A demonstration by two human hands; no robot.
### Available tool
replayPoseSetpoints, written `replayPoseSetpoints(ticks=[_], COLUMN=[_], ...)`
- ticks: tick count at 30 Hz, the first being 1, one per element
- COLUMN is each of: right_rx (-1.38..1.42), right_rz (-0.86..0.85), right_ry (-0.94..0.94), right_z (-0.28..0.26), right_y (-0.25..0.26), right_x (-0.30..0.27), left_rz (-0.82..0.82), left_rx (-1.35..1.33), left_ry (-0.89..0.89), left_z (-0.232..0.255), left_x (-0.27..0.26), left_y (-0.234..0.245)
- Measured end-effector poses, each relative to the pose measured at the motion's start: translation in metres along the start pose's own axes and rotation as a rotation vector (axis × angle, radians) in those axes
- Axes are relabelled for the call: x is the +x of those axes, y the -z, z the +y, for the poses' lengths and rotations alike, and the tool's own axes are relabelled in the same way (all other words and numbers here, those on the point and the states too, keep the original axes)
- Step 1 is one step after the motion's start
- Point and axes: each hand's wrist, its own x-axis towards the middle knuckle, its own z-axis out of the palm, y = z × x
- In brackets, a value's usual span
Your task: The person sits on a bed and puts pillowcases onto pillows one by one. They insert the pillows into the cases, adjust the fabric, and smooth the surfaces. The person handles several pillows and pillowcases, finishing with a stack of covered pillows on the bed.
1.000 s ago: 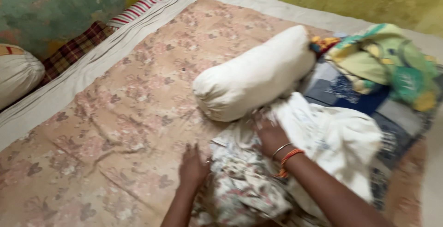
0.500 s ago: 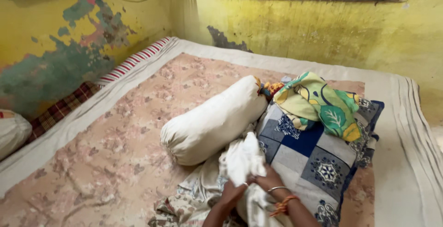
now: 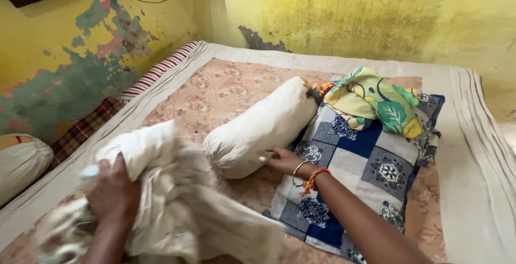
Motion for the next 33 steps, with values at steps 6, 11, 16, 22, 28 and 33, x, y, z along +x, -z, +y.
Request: replayPoseSetpoints(ticks=[6, 11, 16, 22, 28, 33], right_rx=[-0.316, -0.473, -0.768, -0.906, -0.500, -0.084], right_rz=[0.167, 0.461, 0.867, 0.668, 0.575, 1.022], right_ry=[-0.007, -0.074, -0.190, -0.450, -0.331, -0.369], right_z=[0.089, 0.159, 0.176, 0.199, 0.252, 0.249], right_y=[0.030, 0.113, 0.216, 0.284, 0.432, 0.518], right_x=[0.003, -0.026, -0.045, 0.000, 0.054, 0.014], left_rz=[-0.047, -0.192, -0.256, -0.258, -0.430, -0.427], left_rx=[0.487, 0.143, 0.041, 0.136, 0.199, 0.246], left_ry=[-0.145, -0.456, -0.565, -0.607, -0.580, -0.535], left_z=[0.073, 0.218, 0.333, 0.368, 0.376, 0.387], left_x=[-0.030, -0.079, -0.064, -0.010, 0.002, 0.019], left_y=[-0.028, -0.055, -0.081, -0.147, -0.155, -0.159])
